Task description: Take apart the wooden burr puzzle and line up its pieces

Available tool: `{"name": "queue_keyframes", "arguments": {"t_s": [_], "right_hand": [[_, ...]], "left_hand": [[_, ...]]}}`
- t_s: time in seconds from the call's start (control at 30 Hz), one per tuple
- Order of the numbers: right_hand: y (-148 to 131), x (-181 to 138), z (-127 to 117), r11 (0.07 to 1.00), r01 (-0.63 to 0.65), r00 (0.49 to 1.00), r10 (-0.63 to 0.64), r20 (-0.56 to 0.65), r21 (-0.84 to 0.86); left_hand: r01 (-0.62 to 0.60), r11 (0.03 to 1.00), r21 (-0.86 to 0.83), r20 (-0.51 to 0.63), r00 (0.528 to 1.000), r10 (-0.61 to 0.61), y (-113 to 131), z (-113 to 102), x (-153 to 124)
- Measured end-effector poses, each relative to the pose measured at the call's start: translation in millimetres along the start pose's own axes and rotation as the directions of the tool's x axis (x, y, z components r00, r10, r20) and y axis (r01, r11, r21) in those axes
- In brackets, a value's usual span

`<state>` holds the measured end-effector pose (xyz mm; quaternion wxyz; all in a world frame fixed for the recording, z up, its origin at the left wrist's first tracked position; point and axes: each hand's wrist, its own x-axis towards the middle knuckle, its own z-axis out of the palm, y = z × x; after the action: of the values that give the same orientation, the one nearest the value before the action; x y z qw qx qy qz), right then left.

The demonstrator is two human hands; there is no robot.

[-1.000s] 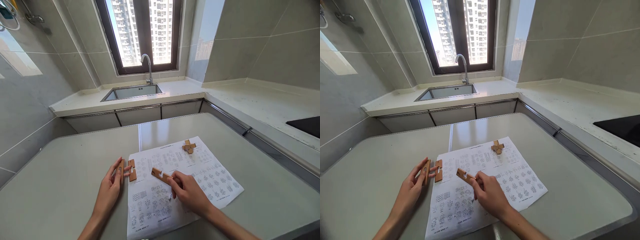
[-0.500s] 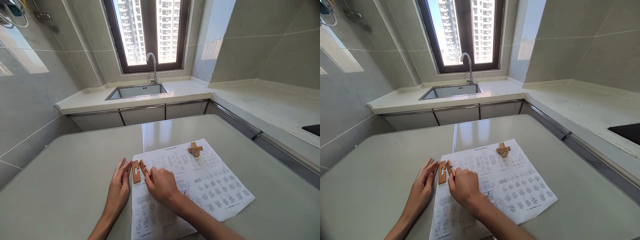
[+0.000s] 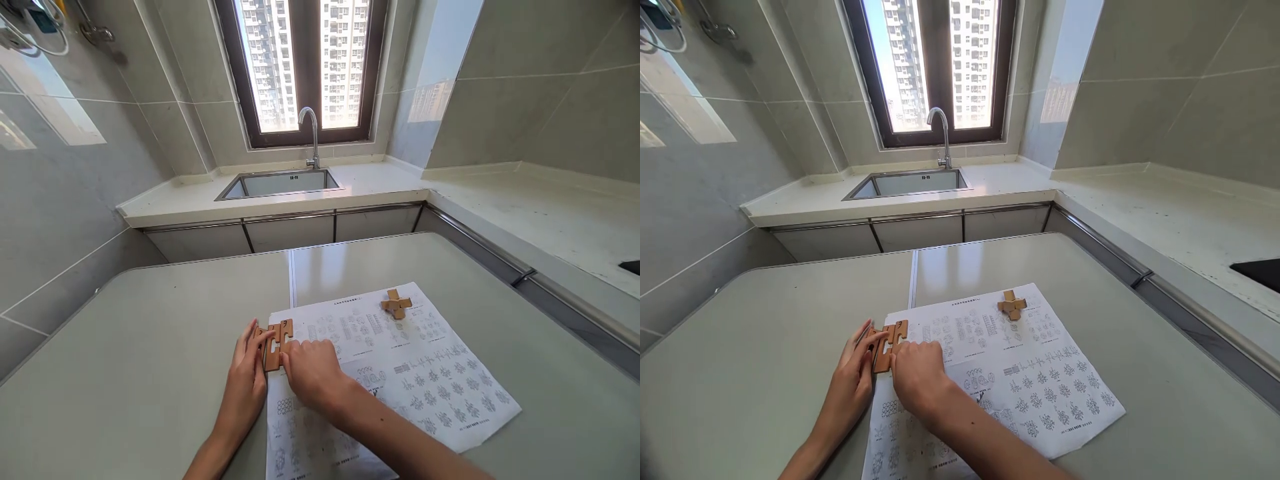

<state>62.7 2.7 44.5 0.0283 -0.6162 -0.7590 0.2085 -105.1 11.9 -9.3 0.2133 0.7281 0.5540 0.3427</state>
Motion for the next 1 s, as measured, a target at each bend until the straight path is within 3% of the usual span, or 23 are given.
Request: {"name": "queue_keyframes", "arguments": {"t_s": [0.23,0.37,0.47,0.57,0.63,0.7,0.87,1.0], "right_hand": [[18,-10,3,0.998,0.069,0.997,-0.069,-0.027,0.005],[52,-21,1,0.995,0.093,0.992,-0.090,-0.085,0.038],[92,-31,-4,0.996,0.041,0.982,-0.027,-0.188,0.074],[139,-40,-7,0.972,-0.068,0.862,0.171,-0.477,0.227],[168,-45,-5,0.941,-0.152,0.762,0.306,-0.571,0.301],[192,-49,-1,0.909,-0.202,0.696,0.394,-0.600,0.364],[218,-53,9,0.848,-0.197,0.669,0.483,-0.565,0.492],[224,-50,9,0.819,-0.170,0.671,0.503,-0.545,0.548]], "left_hand": [[0.014,0.999,0.032,0.032,0.999,-0.016,-9,3,-1],[0.037,0.999,0.023,0.053,0.998,-0.038,-6,2,-1],[0.052,0.999,-0.016,0.046,0.998,-0.051,-3,1,0],[0.057,0.996,-0.068,0.067,0.996,-0.052,-2,-2,1],[0.062,0.992,-0.113,0.101,0.994,-0.050,-3,-5,2],[0.091,0.982,-0.167,0.134,0.989,-0.069,-4,-6,1],[0.196,0.923,-0.332,0.161,0.976,-0.150,1,-7,-1],[0.241,0.844,-0.480,0.060,0.968,-0.242,13,-9,-1]]}}
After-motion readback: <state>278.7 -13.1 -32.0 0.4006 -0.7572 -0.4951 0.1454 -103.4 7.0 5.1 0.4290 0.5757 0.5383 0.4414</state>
